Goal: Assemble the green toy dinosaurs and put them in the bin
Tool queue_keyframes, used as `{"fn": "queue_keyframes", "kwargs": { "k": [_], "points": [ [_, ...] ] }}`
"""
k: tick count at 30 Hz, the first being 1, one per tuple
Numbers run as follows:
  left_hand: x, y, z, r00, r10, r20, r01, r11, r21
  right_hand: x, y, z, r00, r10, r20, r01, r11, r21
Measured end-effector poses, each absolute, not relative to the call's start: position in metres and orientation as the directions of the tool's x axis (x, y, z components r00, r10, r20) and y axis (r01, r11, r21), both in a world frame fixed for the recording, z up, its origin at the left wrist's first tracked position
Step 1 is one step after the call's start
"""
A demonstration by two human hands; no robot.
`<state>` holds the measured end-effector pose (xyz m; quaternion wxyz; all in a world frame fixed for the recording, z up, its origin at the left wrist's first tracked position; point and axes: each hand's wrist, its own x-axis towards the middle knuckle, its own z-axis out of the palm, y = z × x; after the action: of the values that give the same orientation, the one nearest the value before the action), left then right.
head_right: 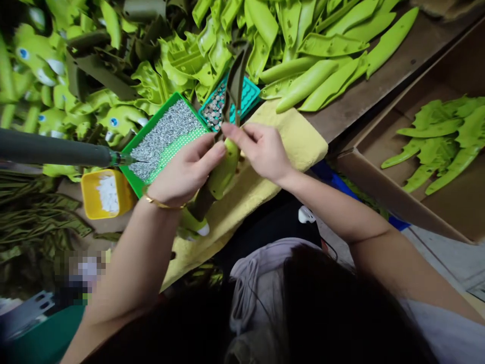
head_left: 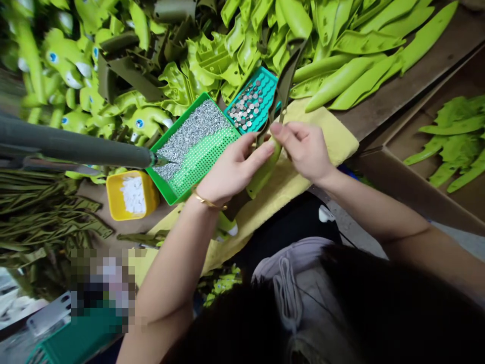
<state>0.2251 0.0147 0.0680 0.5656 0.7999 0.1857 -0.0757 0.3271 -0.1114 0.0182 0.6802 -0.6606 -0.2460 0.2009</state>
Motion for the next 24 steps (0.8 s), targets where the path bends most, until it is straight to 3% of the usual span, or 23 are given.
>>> {"fn": "queue_keyframes", "kwargs": {
  "k": [2, 4, 8, 11, 17, 20, 24],
  "points": [
    [0.214, 0.022, 0.072, 0.886, 0.132, -0.445, 0.463, -0.329, 0.823, 0.333, -0.113, 0.017, 0.813, 0.582, 0.029, 0.008, 0.039, -0.999],
    [0.206, 0.027, 0.074, 0.841, 0.136, -0.523, 0.537, -0.314, 0.783, 0.33, -0.116, 0.014, 0.758, 0.649, -0.065, -0.066, -0.023, -0.998],
    [0.202, 0.03, 0.072, 0.845, 0.247, -0.475, 0.534, -0.323, 0.781, 0.294, -0.12, 0.009, 0.512, 0.814, -0.276, -0.094, -0.267, -0.959],
    [0.203, 0.03, 0.069, 0.858, 0.246, -0.452, 0.514, -0.362, 0.778, 0.267, -0.118, 0.005, 0.558, 0.783, -0.275, -0.118, -0.253, -0.96],
    [0.199, 0.03, 0.061, 0.848, 0.254, -0.465, 0.505, -0.124, 0.854, 0.248, -0.11, -0.003, 0.683, 0.703, -0.198, -0.159, -0.122, -0.98],
    [0.201, 0.03, 0.061, 0.813, 0.233, -0.533, 0.552, -0.019, 0.833, 0.243, -0.111, -0.003, 0.707, 0.671, -0.223, -0.212, -0.099, -0.972],
    [0.202, 0.031, 0.064, 0.741, 0.166, -0.65, 0.652, 0.053, 0.757, 0.252, -0.119, 0.001, 0.641, 0.725, -0.251, -0.213, -0.146, -0.966]
  ]
}}
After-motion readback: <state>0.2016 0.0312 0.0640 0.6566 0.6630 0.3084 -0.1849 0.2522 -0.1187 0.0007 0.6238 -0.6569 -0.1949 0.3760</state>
